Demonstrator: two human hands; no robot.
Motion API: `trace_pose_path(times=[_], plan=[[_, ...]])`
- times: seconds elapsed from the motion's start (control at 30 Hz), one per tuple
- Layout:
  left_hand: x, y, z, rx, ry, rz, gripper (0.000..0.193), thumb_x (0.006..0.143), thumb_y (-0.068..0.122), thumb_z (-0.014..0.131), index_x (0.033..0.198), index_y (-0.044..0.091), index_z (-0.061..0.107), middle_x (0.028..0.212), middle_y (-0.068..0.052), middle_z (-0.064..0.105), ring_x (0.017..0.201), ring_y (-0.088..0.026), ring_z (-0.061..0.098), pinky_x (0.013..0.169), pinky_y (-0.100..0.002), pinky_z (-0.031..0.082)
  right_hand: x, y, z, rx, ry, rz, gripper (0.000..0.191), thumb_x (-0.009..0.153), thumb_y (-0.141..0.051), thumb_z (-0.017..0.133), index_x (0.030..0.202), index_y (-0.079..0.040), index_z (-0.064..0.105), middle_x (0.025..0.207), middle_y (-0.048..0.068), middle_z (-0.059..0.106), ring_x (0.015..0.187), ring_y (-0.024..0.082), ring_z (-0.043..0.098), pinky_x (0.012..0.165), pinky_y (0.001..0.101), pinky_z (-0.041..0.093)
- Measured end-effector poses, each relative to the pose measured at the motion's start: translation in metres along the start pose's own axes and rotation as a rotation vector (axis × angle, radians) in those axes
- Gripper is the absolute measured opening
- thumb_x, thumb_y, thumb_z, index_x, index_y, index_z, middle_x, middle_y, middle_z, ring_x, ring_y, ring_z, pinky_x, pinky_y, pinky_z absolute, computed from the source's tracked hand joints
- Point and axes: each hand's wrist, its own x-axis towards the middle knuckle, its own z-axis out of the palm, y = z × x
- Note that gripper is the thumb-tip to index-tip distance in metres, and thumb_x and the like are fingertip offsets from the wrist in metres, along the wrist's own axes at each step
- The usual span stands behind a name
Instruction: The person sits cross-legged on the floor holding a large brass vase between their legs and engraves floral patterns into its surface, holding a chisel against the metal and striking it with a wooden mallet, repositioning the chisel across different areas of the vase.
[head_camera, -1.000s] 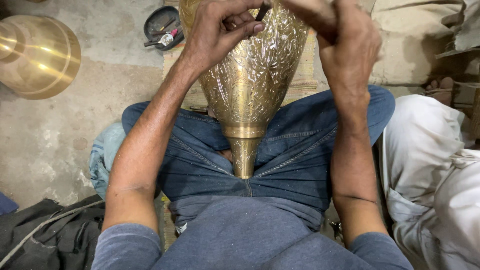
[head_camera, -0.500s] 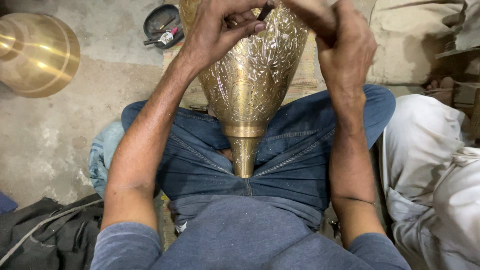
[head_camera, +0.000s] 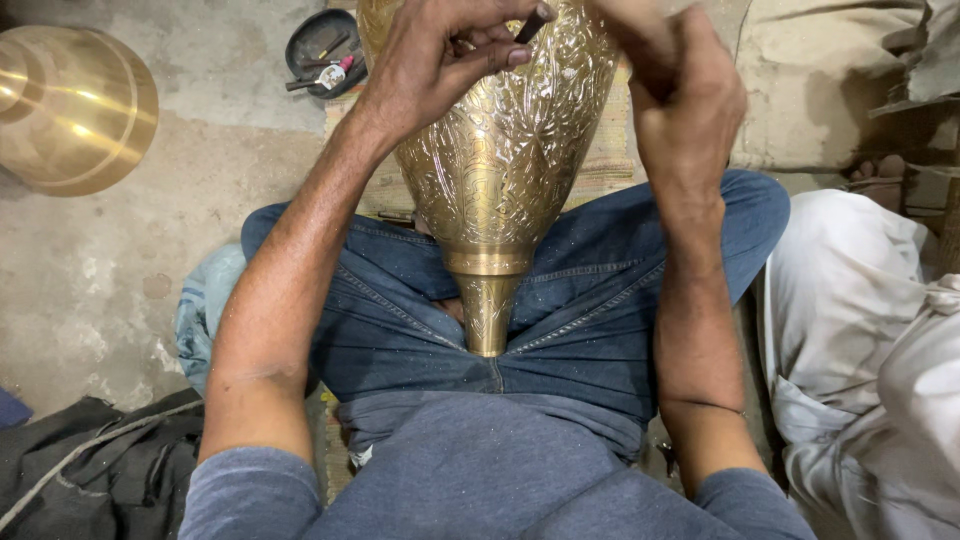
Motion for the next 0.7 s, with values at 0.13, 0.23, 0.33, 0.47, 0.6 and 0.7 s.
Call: trace_pose_path(times=[0.13,0.23,0.33,0.47,0.6,0.7], plan=[[-0.002,0.000,0.002,-0.056,0.008,0.026,0.034,0.103,0.020,0.081,0.135,0.016,0.071,0.101,-0.005,0.080,0.090,-0.014,0.077,0.076,-0.031,0.065,-0.002,0.004,-0.001,0.166,-0.089,0.129,0.029,0.095,-0.002,0.075,0.119,-0.001,0.060,0.099,0.016,0.072,0.088,0.030,0.074,0.075,0.0452,0.057],[-0.004,-0.002,0.006,-0.065,0.039,0.041,0.031,0.105,0.018,0.079,0.135,0.015,0.070,0.101,-0.005,0.080,0.092,-0.014,0.079,0.079,-0.031,0.068,-0.008,0.014,0.004,-0.107,-0.070,0.041,0.029,0.094,-0.002,0.083,0.112,0.000,0.060,0.094,0.017,0.072,0.087,0.032,0.073,0.073,0.0472,0.055],[-0.007,-0.004,0.015,-0.106,0.112,-0.091,0.030,0.105,0.019,0.078,0.134,0.013,0.068,0.097,-0.005,0.080,0.087,-0.013,0.081,0.075,-0.028,0.070,-0.012,0.026,0.017,0.022,-0.120,0.131,0.035,0.094,0.002,0.077,0.124,0.000,0.057,0.103,0.016,0.073,0.095,0.027,0.075,0.076,0.0417,0.058],[-0.014,-0.007,0.024,0.000,0.201,0.086,0.031,0.107,0.015,0.076,0.136,0.010,0.067,0.106,-0.009,0.078,0.093,-0.015,0.081,0.078,-0.026,0.072,-0.012,0.036,0.034,-0.213,-0.222,0.051,0.031,0.093,-0.001,0.081,0.116,-0.005,0.060,0.097,0.014,0.072,0.088,0.027,0.073,0.076,0.0448,0.058],[-0.014,-0.013,0.019,-0.066,0.141,0.017,0.032,0.106,0.014,0.080,0.135,0.011,0.068,0.100,-0.008,0.080,0.089,-0.015,0.080,0.075,-0.027,0.071,-0.004,0.043,0.029,-0.369,-0.177,-0.121,0.040,0.082,-0.005,0.085,0.114,-0.008,0.062,0.092,0.012,0.072,0.082,0.028,0.072,0.068,0.0458,0.056],[-0.012,-0.013,0.012,-0.174,0.091,-0.061,0.033,0.105,0.012,0.080,0.136,0.010,0.068,0.093,-0.007,0.079,0.085,-0.014,0.080,0.075,-0.027,0.069,0.008,0.044,0.020,-0.206,0.070,-0.144,0.036,0.081,-0.003,0.086,0.105,-0.009,0.060,0.088,0.013,0.071,0.074,0.030,0.071,0.063,0.0404,0.058]])
